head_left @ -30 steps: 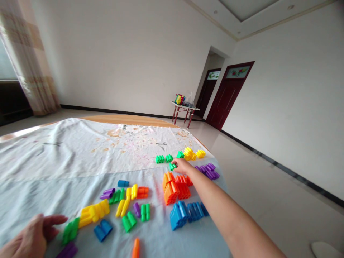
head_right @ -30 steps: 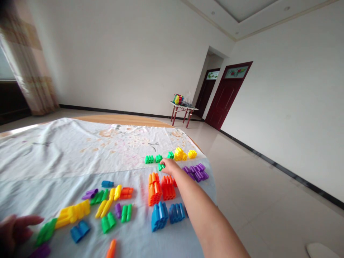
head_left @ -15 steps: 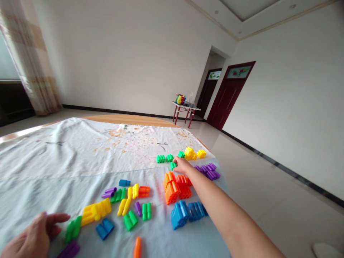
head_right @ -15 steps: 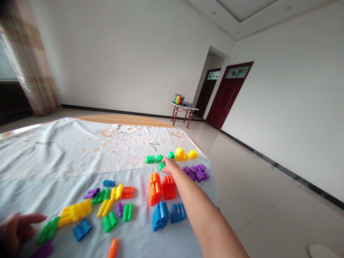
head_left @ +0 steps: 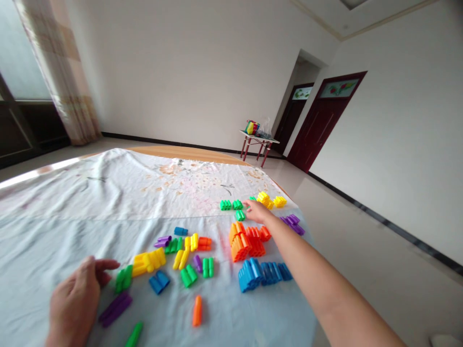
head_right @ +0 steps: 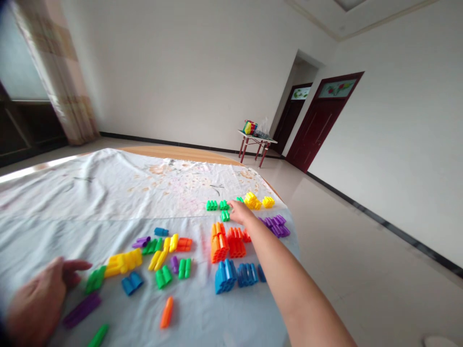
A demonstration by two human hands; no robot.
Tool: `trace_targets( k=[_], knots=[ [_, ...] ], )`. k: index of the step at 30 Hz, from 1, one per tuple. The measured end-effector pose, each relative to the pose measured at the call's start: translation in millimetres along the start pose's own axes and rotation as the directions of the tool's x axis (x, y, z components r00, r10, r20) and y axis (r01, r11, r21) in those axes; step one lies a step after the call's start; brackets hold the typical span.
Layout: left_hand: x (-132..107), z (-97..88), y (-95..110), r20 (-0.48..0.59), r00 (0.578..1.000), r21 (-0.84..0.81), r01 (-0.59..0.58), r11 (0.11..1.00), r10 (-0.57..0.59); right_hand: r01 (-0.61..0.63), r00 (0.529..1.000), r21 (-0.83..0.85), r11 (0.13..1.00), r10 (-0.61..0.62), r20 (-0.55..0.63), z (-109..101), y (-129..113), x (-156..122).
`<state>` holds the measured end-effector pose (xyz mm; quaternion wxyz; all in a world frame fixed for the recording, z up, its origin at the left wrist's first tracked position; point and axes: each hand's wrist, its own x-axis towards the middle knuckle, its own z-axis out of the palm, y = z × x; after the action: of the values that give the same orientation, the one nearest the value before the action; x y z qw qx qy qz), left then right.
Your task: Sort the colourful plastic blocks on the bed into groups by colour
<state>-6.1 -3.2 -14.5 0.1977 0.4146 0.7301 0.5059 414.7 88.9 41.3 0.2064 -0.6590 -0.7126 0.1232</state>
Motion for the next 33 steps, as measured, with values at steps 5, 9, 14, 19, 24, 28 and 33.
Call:
trace_targets(
  k=[5,9,14,19,24,28,33],
  knots=[
    [-12.1,-4.5,18.3,0.051,0.998,-0.083,0.030,0.996,-0.026,0.137,0.980,0.057,0.989,-0.127,-0.152,-26.7,-45.7,-26.6],
    [-12.6,-2.7,15.6,0.065,0.997,-0.115,0.045,0.992,-0.038,0.392,0.899,0.195,0.899,-0.329,-0.288,-22.8,-106.0,-68.7],
    [-13.7,-3.6,15.9,0.064,0.997,-0.125,0.040,0.991,-0.032,0.472,0.881,0.330,0.817,-0.448,-0.152,19.2,-161.4,-114.9],
    [-13.8,-4.2,15.5,0.065,0.998,-0.134,0.032,0.990,-0.024,0.394,0.905,0.330,0.858,-0.425,0.026,74.5,-172.3,-126.7],
    [-13.7,-4.3,14.0,0.082,0.996,-0.145,0.031,0.989,-0.020,0.434,0.895,0.195,0.880,-0.446,0.022,107.5,-180.7,-124.2],
    [-14.1,-5.6,13.7,0.079,0.997,-0.151,0.036,0.988,-0.025,0.454,0.888,0.082,0.887,-0.458,0.045,118.0,-188.1,-124.1],
    [-13.6,-5.8,14.1,0.073,0.997,-0.140,0.042,0.989,-0.032,0.439,0.898,0.066,0.896,-0.440,0.011,118.0,-185.5,-128.0]
  ],
)
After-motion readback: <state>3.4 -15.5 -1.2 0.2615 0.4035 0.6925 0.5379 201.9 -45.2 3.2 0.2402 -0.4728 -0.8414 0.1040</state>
